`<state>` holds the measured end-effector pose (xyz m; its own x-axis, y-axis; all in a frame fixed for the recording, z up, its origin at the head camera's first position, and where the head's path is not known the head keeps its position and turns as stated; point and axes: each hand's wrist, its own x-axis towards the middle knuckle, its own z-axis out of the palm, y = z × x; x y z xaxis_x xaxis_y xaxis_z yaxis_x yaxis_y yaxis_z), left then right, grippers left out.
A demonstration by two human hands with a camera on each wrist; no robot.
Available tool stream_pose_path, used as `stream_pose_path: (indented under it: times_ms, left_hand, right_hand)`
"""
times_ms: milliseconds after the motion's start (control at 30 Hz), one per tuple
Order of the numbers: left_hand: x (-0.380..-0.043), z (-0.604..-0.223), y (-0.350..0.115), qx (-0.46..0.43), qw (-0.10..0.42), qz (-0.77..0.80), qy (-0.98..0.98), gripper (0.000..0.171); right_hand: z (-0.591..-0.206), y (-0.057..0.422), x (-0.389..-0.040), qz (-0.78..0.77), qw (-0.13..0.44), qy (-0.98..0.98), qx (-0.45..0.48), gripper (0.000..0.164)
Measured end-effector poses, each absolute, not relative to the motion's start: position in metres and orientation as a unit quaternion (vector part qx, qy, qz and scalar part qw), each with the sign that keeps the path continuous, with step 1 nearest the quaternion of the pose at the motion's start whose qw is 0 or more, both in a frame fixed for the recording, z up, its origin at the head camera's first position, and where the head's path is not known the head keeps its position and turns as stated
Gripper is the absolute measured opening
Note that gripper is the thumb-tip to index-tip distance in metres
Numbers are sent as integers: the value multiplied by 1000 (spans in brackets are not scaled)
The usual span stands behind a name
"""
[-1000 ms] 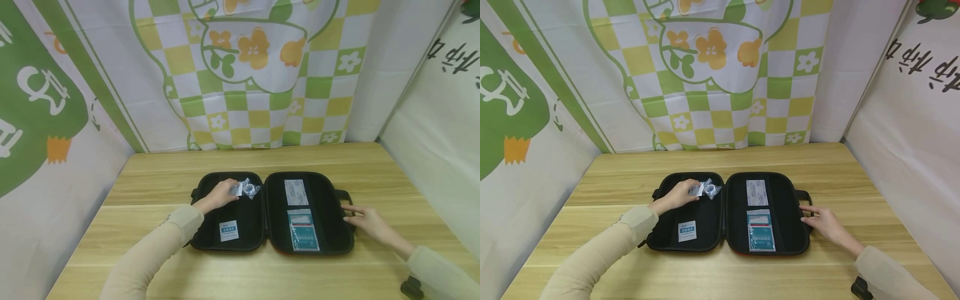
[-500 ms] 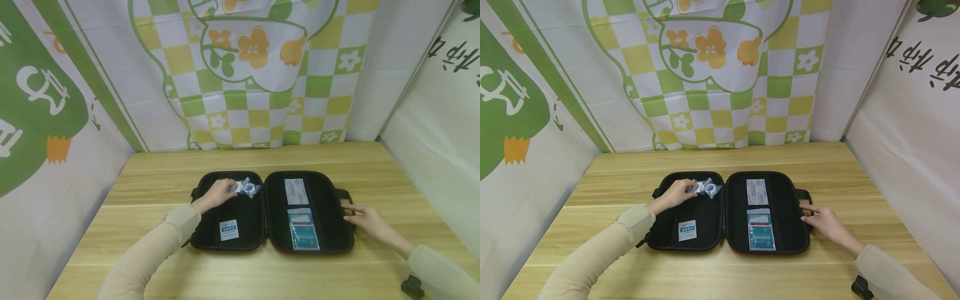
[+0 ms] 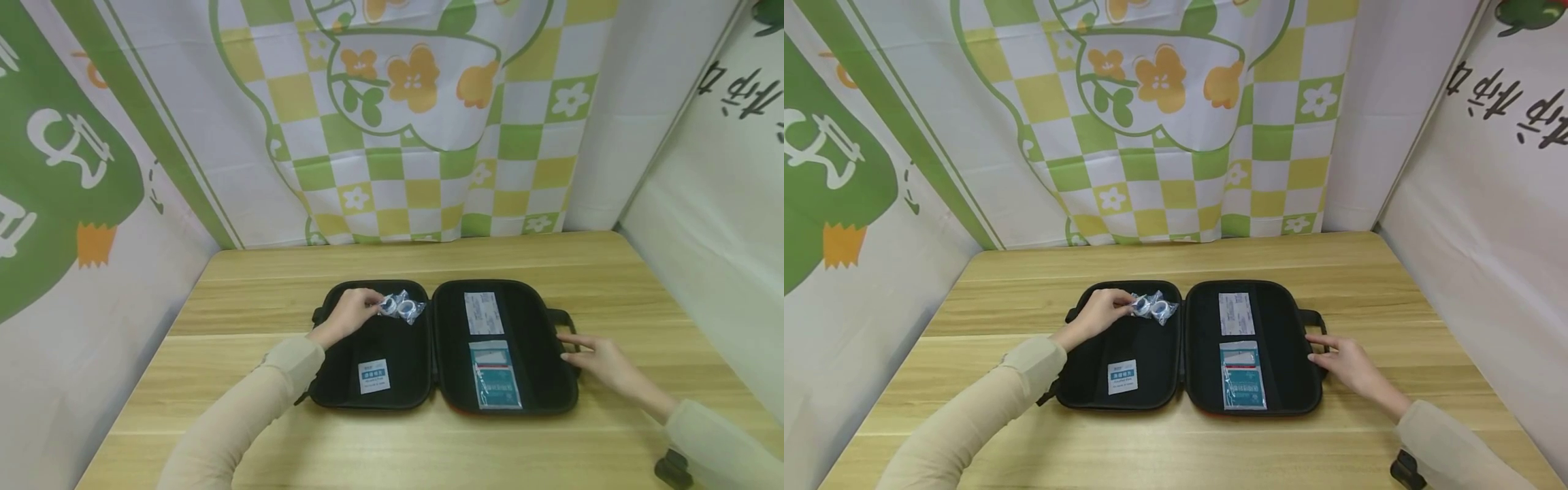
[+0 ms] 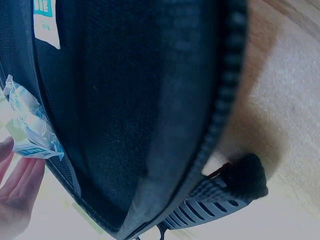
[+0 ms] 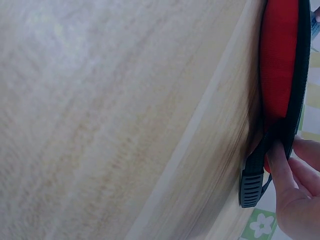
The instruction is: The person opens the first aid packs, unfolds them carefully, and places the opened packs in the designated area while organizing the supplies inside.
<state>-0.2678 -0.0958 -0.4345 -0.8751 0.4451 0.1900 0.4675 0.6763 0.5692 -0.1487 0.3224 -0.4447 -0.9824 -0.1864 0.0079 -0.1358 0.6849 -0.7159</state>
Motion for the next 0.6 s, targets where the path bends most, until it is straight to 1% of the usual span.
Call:
stream_pose_path:
  times_ms: [300,600]
  left_hand:
    - [-273,-427,-101,-198,39,-326,-924,13]
    - [-277,-428,-112,-141,22,-404,-904,14]
  right_hand:
    - [-444,324,-149,-393,41,915,-87,43]
    - [-445,324,-149,-393,38,915,-85,43]
